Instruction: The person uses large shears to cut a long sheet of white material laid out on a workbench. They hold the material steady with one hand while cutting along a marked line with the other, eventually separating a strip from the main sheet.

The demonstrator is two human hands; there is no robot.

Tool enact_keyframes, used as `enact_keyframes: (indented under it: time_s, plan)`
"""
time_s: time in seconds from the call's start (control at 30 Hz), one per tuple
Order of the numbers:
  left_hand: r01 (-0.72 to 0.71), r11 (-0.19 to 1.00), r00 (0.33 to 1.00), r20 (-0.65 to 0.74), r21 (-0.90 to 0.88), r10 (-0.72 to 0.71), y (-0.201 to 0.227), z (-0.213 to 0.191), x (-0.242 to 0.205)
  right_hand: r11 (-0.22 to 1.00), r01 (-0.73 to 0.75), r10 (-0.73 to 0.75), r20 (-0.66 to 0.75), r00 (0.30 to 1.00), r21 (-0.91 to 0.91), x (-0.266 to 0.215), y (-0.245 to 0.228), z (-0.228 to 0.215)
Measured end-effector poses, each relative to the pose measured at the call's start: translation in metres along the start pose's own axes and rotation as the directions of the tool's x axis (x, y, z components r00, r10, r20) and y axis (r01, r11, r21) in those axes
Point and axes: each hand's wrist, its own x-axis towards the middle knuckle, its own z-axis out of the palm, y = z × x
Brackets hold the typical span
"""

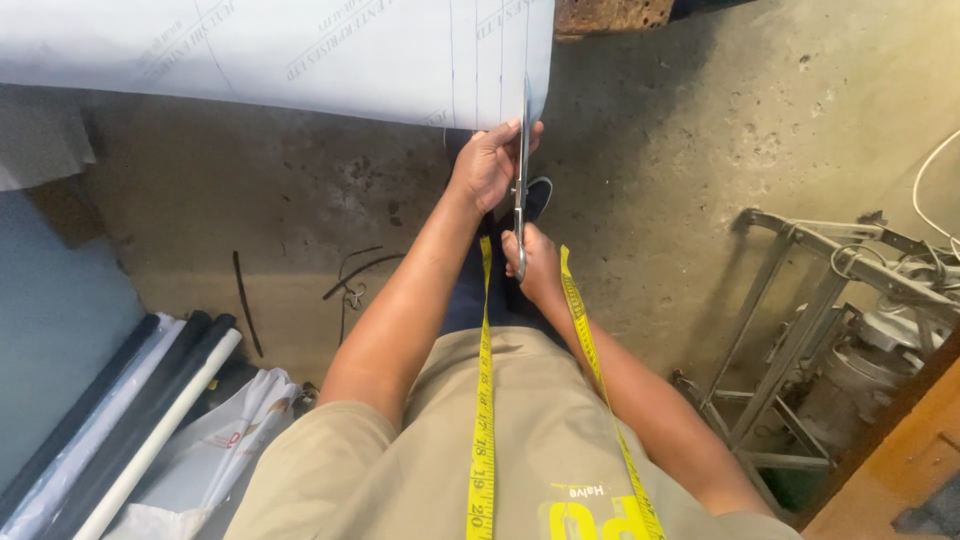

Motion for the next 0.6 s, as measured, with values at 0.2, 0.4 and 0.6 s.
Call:
enact_keyframes:
  time_s: [0.2, 0.4, 0.6]
  plan:
    - [-0.01, 0.999, 1.0, 0.011, -0.048, 0.011, 0.0, 0.002, -0.006, 1.0, 0.002, -0.002, -0.013, 1.0, 0.009, -0.005, -0.005, 0.001]
    - [-0.012, 0.996, 0.999, 0.036, 0.09, 0.009, 0.0, -0.003, 0.003, 1.0, 0.015, -0.014, -0.028, 0.999, 0.012, 0.0, -0.017, 0.001]
    - [-0.02, 1.0, 0.999, 0.025, 0.008, 0.02, 0.0, -0.002, -0.004, 0.999, 0.031, -0.031, -0.003, 1.0, 0.042, 0.026, -0.031, -0.002]
